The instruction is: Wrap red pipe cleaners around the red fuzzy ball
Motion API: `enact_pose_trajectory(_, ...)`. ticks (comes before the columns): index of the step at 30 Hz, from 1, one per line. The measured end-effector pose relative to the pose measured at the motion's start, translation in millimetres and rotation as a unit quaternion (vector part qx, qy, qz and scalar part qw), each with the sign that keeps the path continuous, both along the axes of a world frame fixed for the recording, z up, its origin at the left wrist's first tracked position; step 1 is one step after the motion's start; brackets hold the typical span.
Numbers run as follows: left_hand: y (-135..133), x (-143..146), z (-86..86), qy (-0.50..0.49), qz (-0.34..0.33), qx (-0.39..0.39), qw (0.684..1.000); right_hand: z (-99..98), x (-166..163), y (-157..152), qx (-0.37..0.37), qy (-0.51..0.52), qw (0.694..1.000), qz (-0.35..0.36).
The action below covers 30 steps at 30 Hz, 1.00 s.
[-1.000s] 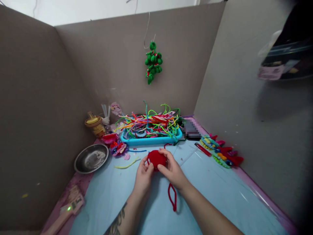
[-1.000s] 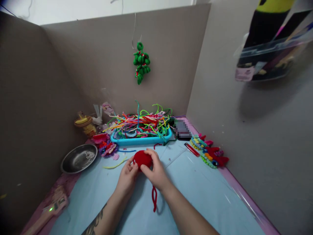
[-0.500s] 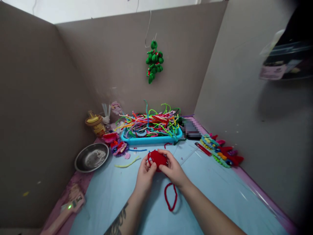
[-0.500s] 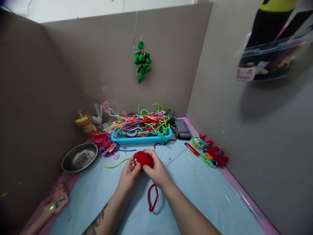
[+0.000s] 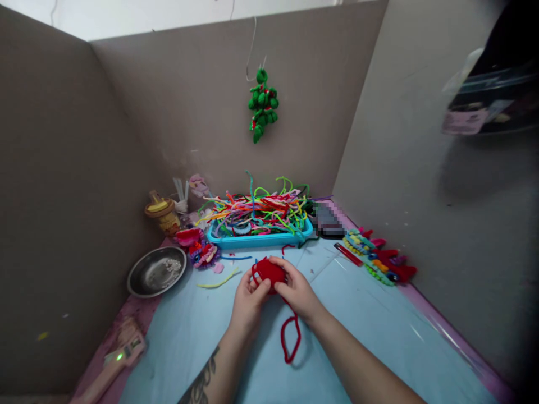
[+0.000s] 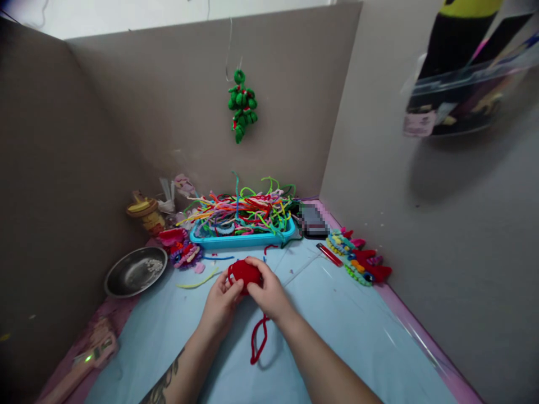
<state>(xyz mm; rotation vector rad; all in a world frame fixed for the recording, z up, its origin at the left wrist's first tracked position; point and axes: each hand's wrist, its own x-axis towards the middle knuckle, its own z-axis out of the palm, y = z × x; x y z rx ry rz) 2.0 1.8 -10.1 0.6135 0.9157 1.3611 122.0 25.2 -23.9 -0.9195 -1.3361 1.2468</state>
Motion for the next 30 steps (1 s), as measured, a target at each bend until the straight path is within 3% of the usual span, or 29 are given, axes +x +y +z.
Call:
enact_pose_trajectory(8,0,1,0.5,0.036,0.008,0.02,0.999,-4.8,1,3,0.0,0.006,1.0,-0.008)
enact_pose_trajectory(30,-1,-2,-0.5,0.049,0.028,0.014,0.998,6.4,2,0,0.005,-0.005,1.0,-0.013)
